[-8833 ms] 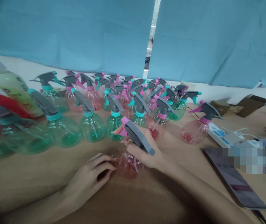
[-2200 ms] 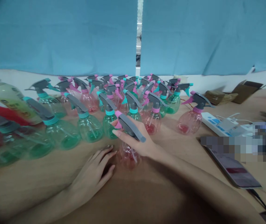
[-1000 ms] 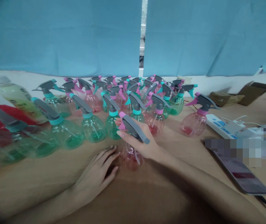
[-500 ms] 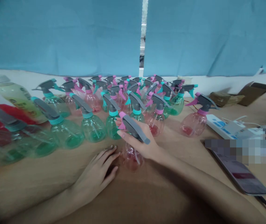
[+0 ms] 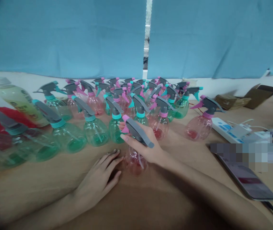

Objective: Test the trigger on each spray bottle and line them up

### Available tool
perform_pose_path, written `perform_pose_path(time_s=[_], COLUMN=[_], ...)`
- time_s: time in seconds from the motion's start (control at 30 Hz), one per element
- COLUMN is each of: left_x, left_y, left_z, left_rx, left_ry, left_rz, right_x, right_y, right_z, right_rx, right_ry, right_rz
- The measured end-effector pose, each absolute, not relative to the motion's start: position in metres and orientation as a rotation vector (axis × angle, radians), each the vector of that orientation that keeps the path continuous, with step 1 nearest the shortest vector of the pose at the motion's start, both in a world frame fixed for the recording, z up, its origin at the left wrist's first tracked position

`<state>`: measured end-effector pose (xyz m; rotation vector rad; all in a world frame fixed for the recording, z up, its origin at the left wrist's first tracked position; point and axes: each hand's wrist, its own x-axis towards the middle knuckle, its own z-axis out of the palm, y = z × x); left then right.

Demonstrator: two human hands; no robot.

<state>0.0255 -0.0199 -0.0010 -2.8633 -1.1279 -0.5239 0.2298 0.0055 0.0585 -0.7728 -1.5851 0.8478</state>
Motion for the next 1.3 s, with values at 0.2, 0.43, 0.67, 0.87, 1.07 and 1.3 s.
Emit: perform_pose_path(time_s=[0.2,0.43,0.67,0.87,1.07,1.3], left_x=[0.025,0.025,0.025,0.025,0.025,0.026], left_y=[-0.020,-0.020,-0.020,-0.019,-0.019,-0.020], left_z=[-0.001,-0.001,-0.001,-0.001,0.000,0.000], left_rx=[-2.867,-2.869,-2.863,-2.870,-2.871,-2.869], left_ry=[-1.147,-1.154,-1.153,-1.151,-1.143,-1.154], left_rz=[-0.505,-0.533,-0.516,-0.513,-0.517,-0.523], right_x=[0.231,0.232,0.235,0.236,0.234,0.231], right_y=[0.002,0.004,0.006,0.004,0.003,0.002], right_z=[0.064,0.062,0.057,0.053,0.059,0.067], right_rx=[-0.756,-0.840,-0.957,-0.979,-0.876,-0.822], right_ry=[-1.617,-1.631,-1.564,-1.530,-1.598,-1.660], right_rz=[0.849,0.803,0.790,0.811,0.817,0.757])
